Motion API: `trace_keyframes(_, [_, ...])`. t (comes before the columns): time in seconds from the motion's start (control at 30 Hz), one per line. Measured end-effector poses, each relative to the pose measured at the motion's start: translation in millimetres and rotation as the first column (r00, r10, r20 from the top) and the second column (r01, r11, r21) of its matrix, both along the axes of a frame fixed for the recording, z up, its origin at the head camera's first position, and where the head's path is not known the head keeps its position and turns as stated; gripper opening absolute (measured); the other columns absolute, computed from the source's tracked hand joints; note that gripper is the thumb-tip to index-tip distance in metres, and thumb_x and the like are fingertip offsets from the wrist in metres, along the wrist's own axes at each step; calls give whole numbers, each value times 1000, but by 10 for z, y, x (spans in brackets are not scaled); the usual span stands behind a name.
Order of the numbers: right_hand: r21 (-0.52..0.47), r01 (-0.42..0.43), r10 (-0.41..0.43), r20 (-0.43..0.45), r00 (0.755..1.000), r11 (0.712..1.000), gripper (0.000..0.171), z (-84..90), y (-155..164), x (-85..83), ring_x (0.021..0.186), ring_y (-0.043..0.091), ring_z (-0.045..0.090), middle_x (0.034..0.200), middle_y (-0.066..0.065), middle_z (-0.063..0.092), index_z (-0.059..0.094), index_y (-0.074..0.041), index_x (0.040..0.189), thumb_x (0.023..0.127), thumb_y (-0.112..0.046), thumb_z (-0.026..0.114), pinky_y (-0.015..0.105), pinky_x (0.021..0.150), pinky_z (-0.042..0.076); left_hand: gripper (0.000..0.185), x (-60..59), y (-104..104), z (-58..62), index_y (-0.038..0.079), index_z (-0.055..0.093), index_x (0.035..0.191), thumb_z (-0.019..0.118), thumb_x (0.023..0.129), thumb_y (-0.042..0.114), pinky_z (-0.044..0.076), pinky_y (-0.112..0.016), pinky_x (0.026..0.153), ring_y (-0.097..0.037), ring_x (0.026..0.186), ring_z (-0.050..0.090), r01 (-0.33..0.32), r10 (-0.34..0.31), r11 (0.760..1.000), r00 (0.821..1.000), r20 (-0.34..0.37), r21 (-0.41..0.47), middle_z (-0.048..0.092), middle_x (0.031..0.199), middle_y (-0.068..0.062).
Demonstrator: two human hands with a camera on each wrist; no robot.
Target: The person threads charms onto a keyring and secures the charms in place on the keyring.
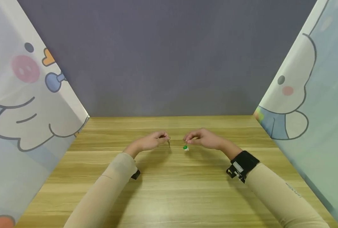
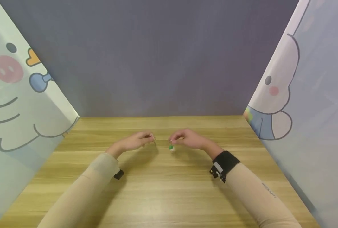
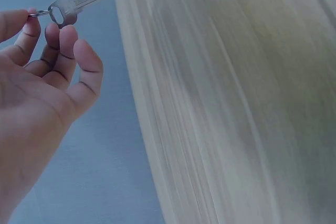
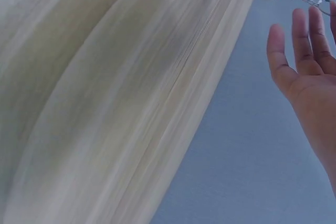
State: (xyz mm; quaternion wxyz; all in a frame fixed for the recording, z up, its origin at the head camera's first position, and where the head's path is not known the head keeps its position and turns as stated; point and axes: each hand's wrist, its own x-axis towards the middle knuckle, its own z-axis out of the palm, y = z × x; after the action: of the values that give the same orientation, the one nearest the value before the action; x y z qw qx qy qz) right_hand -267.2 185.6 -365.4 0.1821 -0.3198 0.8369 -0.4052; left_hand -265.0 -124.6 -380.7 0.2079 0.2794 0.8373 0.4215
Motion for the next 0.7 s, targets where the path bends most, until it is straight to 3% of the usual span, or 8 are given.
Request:
trace_keyframes(0.1, [-47,45,-44,23,999,998,20,1,14,2,135,33,64,136,11,73,79,-4,112,106,-20,68,53,113,52,30,15,-6,21,4,57,123,45,116,31,50,-56,98,-45,116,53,-14,14,999,1000,13,45,58,127,-19])
trace_keyframes(0.23, [-130,92,-79,104,991,987,23,26,22,16,136,31,63,140,13,70,75,2,110,106,-20,68,52,116,50,33,34,-9,67,4,60,130,48,115,31,50,-59,110,-41,130,56,-31,23,991,998,60,129,62,132,-10])
trace_keyframes(0.37, [-227,98,-59,172,983,969,30,43,17,17,134,28,65,144,24,65,65,8,115,110,-21,61,53,118,48,34,41,0,119,5,61,131,48,115,32,48,-59,116,-31,137,59,-28,1,976,993,122,215,64,139,-13])
trace_keyframes(0.53, [-287,107,-53,188,981,952,29,52,-1,-5,121,24,70,133,27,67,62,4,114,113,-24,55,49,113,53,31,40,21,167,6,61,125,49,115,32,47,-61,115,-27,125,64,-48,8,959,990,142,280,65,131,-20])
trace_keyframes(0.7, [-277,153,-97,207,974,949,26,-1,-41,-7,101,34,70,104,11,70,64,-3,109,113,-27,55,40,93,60,27,78,51,182,7,62,122,48,115,29,55,-50,106,-25,110,66,-64,20,955,988,151,289,65,120,-20])
